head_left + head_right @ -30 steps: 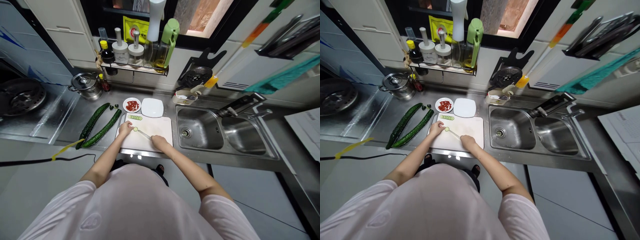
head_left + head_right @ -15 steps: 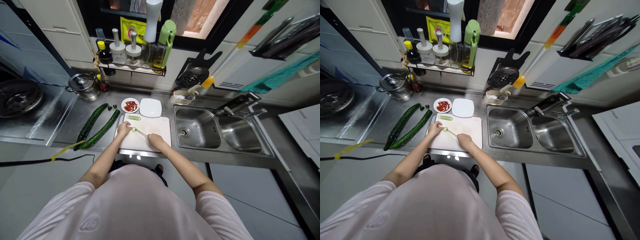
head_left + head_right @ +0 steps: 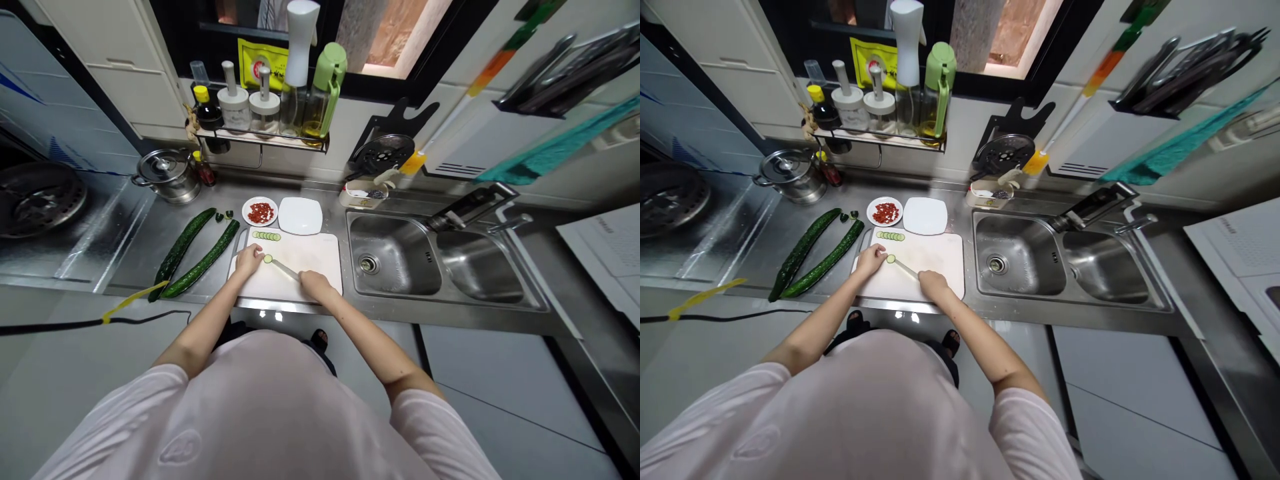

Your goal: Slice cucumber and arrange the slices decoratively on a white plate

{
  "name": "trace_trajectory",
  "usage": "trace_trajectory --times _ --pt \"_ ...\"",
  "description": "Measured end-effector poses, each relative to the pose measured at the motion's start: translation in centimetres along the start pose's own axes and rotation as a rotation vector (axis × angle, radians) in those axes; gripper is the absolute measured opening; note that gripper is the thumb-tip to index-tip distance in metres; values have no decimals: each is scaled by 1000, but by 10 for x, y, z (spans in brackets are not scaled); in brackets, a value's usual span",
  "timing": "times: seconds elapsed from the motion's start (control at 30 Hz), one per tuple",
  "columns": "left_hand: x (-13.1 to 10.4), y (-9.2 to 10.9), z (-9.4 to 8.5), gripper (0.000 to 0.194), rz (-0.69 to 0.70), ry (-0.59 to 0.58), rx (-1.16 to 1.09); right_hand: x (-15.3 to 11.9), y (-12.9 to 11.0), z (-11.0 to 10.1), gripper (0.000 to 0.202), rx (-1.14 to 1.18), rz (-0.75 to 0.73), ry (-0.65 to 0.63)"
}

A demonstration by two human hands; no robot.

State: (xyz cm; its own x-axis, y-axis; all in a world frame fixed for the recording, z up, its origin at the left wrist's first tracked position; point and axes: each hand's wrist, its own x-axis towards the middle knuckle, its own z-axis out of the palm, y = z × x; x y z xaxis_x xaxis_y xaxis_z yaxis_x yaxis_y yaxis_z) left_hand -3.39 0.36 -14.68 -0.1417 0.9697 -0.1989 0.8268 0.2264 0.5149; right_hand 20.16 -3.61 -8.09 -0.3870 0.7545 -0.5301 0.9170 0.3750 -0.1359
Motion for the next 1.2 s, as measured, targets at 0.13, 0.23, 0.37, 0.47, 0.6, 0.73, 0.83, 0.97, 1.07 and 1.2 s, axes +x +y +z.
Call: trace_trajectory --times 0.13,0.23,0.37,0.47,0.6,0.73,0.83,0.97,1.07,1.2 --pt "-17 3 7 30 159 86 123 -8 13 11 28 69 65 84" --pt "-24 6 12 29 196 115 177 -12 18 22 31 154 205 152" --pt "-20 8 14 21 177 114 149 -15 21 35 31 244 300 210" --pt "-11 9 13 14 112 87 72 -16 24 41 30 287 325 227" --pt "-1 9 11 9 8 8 -59 -15 28 45 29 300 345 239" --pt "7 8 9 8 -39 -13 -141 -14 30 48 29 299 352 250" --pt "16 4 7 10 -83 31 -177 -14 31 48 30 297 357 246" --pt "29 -3 2 13 -115 173 -171 -15 31 48 31 305 362 244" --pt "34 -5 1 17 -131 248 -125 -14 31 47 31 306 370 234" --pt "35 -3 -1 21 -137 265 -76 -13 30 47 32 298 389 221"
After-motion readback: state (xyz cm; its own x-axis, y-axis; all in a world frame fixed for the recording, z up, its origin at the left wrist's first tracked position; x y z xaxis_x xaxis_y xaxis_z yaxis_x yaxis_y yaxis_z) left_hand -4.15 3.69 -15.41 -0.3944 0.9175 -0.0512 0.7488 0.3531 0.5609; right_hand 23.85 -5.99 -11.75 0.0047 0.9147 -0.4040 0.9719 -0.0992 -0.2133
